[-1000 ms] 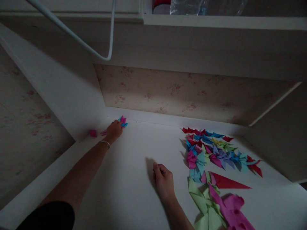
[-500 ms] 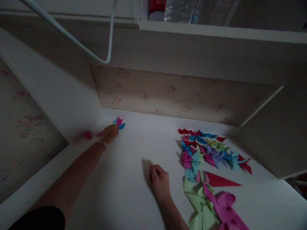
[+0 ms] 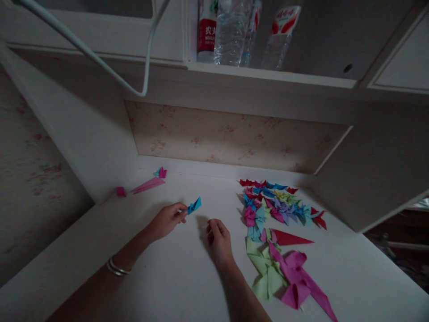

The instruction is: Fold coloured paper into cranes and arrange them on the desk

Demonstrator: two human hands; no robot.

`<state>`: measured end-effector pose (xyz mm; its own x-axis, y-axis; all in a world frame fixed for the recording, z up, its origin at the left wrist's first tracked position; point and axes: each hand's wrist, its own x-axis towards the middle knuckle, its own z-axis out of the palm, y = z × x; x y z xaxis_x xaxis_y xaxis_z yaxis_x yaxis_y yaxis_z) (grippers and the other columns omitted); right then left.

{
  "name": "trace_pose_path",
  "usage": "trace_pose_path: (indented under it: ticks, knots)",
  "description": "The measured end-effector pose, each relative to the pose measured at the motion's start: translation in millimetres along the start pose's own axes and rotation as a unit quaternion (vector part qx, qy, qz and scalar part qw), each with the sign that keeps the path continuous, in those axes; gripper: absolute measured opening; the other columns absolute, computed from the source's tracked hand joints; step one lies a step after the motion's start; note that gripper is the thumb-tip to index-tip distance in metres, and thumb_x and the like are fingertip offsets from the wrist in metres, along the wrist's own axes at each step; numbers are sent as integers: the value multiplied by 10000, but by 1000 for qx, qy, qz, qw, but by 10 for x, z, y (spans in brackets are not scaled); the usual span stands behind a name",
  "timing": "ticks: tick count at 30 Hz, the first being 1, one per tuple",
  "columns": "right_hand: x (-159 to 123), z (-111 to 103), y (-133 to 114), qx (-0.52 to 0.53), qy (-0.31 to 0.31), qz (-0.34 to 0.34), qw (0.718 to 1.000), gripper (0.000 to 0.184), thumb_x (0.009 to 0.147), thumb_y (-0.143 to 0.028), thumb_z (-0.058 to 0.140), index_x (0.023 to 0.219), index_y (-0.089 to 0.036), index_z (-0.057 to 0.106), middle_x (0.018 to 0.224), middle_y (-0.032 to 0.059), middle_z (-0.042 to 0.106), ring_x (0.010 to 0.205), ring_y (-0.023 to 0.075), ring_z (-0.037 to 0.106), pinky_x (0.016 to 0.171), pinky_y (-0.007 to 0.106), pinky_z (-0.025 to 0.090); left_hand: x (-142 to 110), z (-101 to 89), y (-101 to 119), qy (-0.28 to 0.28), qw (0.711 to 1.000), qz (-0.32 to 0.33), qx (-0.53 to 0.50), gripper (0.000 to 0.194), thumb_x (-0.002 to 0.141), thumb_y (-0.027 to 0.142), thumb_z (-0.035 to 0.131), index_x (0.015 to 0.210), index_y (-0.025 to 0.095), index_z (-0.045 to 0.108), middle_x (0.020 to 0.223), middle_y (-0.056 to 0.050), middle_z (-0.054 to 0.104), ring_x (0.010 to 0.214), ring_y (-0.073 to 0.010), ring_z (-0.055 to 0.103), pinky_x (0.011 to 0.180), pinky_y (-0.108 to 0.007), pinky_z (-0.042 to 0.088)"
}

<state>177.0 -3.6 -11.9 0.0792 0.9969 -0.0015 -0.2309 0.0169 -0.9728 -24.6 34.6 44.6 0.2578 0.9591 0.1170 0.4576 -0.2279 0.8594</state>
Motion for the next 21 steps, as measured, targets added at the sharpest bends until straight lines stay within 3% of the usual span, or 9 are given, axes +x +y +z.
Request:
trace_pose_path:
  ticks: [4, 8, 12, 17, 21]
  knots:
    - [-43, -6, -41, 44, -4, -15, 999, 470, 809, -597, 534, 984, -166, 601, 741, 0, 552, 436, 65, 414, 370, 196, 314, -273, 277, 150, -23, 1000, 5, 6, 233, 817, 363, 526, 820, 176, 665, 648, -8, 635, 593, -141, 558, 546, -225, 386]
    - [-57, -13, -39, 23, -12, -25, 999, 421, 799, -578, 571, 863, -165, 618, 587, -42, 487, 432, 72, 393, 389, 200, 317, -309, 522, 134, -39, 999, 4, -24, 189, 803, 305, 532, 754, 171, 655, 631, 9, 585, 585, -124, 507, 533, -219, 354]
    - [-12, -18, 1, 5, 6, -29, 1000, 370, 786, -535, 616, 764, -166, 613, 499, -69, 417, 402, 70, 378, 380, 199, 285, -194, 630, -5, -46, 991, -18, -126, 191, 781, 339, 590, 787, 156, 645, 617, 17, 562, 582, -122, 512, 543, -225, 369]
    - [31, 14, 56, 21, 11, -14, 1000, 370, 780, -516, 639, 828, -151, 609, 567, -37, 508, 398, 78, 444, 376, 202, 319, -119, 595, -123, 45, 961, -59, -266, 403, 727, 395, 685, 1040, 168, 571, 735, 14, 602, 582, -114, 546, 565, -239, 432]
    - [27, 17, 89, 14, 7, -16, 1000, 373, 779, -511, 645, 872, -151, 610, 599, -24, 548, 410, 88, 476, 383, 203, 332, -147, 596, -146, 84, 949, -58, -298, 489, 719, 381, 710, 1121, 182, 515, 760, 20, 611, 546, -90, 525, 519, -219, 410]
